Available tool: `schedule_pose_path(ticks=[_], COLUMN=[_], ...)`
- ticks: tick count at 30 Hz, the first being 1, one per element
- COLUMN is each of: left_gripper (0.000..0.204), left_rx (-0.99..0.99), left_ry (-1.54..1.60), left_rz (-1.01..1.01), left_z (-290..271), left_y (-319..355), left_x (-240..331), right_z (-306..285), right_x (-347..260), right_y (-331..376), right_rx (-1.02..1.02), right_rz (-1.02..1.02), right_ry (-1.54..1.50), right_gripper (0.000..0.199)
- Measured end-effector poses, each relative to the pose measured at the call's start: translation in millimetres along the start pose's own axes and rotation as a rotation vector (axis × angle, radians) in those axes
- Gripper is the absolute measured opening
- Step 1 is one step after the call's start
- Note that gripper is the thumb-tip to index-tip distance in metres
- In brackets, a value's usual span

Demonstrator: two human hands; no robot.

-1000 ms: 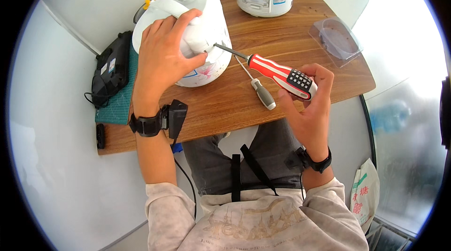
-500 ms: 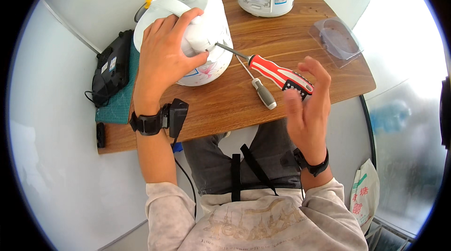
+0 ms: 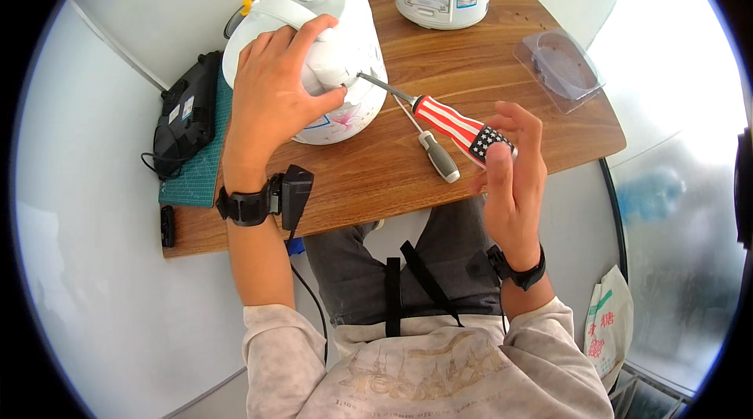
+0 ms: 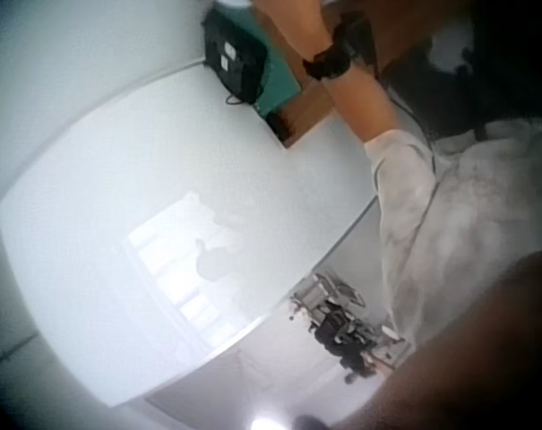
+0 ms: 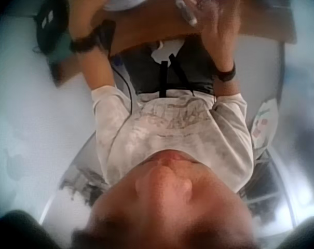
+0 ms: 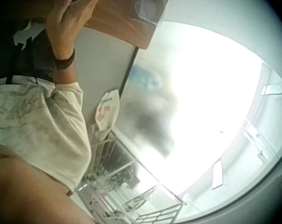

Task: The person uses a screwdriver to remove screws from a white rice cooker, detaches the lid, and then removes screws from the lid's inner plate. The disassembled parts are placed on the table.

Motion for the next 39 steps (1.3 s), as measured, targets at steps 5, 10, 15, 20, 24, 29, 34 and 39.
schedule_pose_path(ticks=[5,10,15,20,24,29,34,39], left_gripper=[0.069,0.069,0.069,0.070,0.072,0.072,0.071,0.070], left_rx=[0.001,-0.001,0.004,-0.016,-0.047,-0.043,0.013,-0.002], left_ry=[-0.012,0.005,-0.006,-0.011,-0.021,-0.037,-0.024,-0.007], left_rz=[-0.012,-0.007,-0.005,-0.025,-0.047,-0.056,-0.017,-0.022], left_z=[-1,0,-1,-1,0,0,-1,-1], left_y=[2,0,1,2,1,2,4,2], left_x=[0,2,1,0,0,-1,0,1], right_z=[-1,6,2,2,4,2,2,3], right_x=[-1,6,0,0,11,10,2,5], right_y=[2,1,2,3,0,3,2,2], right_rx=[-0.087,0.052,0.032,-0.088,0.024,-0.039,-0.122,-0.022], right_rz=[0.313,-0.181,0.034,0.294,-0.209,0.211,0.379,-0.219], right_ry=[-0.001,-0.022,-0.084,-0.023,0.095,-0.070,-0.041,0.226], right_gripper=[0.032,0.030,0.031,0.033,0.034,0.040,0.044,0.041])
Point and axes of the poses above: each hand's wrist, its own y-axis away from the middle knuckle, its own z-axis out of the palm, x = y × z, the point moved 4 cm from there along -y, towards the middle knuckle, and after that the axes turned 6 degrees about -z, right-handed, at the moved point
